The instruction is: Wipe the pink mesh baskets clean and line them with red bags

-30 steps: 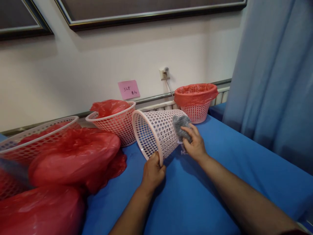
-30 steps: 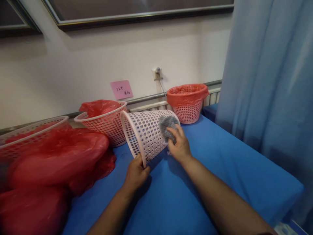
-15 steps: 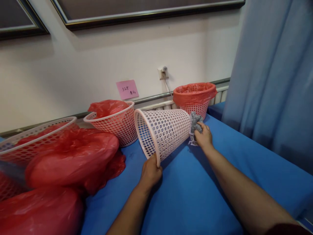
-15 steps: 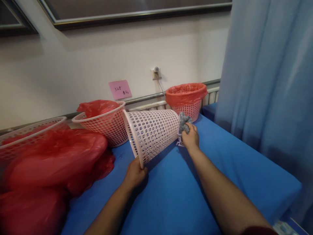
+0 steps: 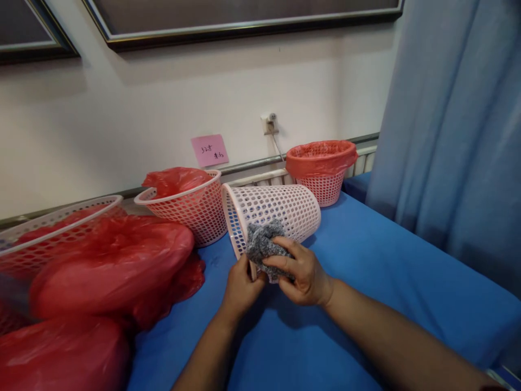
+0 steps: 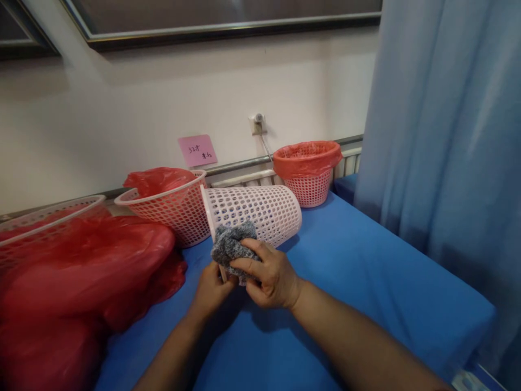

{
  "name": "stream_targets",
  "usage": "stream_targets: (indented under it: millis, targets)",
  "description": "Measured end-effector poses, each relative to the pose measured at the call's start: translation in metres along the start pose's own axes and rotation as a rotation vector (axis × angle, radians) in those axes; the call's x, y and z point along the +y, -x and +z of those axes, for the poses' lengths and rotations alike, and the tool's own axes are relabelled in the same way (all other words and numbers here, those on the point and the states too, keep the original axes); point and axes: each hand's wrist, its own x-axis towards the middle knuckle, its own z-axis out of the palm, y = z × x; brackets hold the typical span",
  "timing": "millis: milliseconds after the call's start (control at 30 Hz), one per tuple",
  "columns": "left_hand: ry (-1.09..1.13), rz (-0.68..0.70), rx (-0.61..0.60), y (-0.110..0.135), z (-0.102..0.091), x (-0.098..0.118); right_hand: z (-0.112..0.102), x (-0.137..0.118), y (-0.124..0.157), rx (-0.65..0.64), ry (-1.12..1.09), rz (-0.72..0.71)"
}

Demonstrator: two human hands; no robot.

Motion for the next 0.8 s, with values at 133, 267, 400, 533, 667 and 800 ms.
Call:
stream_targets:
  millis: [133, 267, 400, 533, 667, 800]
  targets:
    - [0.096, 0.117, 0.091, -0.003, -0.009, 0.012, 0.003, 0.008, 0.004, -0.044, 0.015, 0.006]
    - [0.051, 0.134, 0.064, -0.002, -0.009, 0.012, -0.004, 0.053, 0.013, 0.163, 0.181, 0.344]
    - [0.011, 0.15, -0.015, 0.001, -0.001, 0.004, -0.014, 0.106, 0.018, 0.395, 0.266, 0.821]
    - [-0.099, 0.123, -0.092, 0.006, 0.008, -0.007, -0.007, 0.08, 0.012, 0.318, 0.224, 0.649]
    - [-0.152, 0.077, -0.178, 0.006, 0.011, -0.015, 0.008, 0.011, 0.005, 0.07, 0.107, 0.145]
    - [-0.125, 0.055, -0.24, 0.002, 0.008, -0.022, 0.006, 0.013, 0.006, 0.051, 0.123, 0.076]
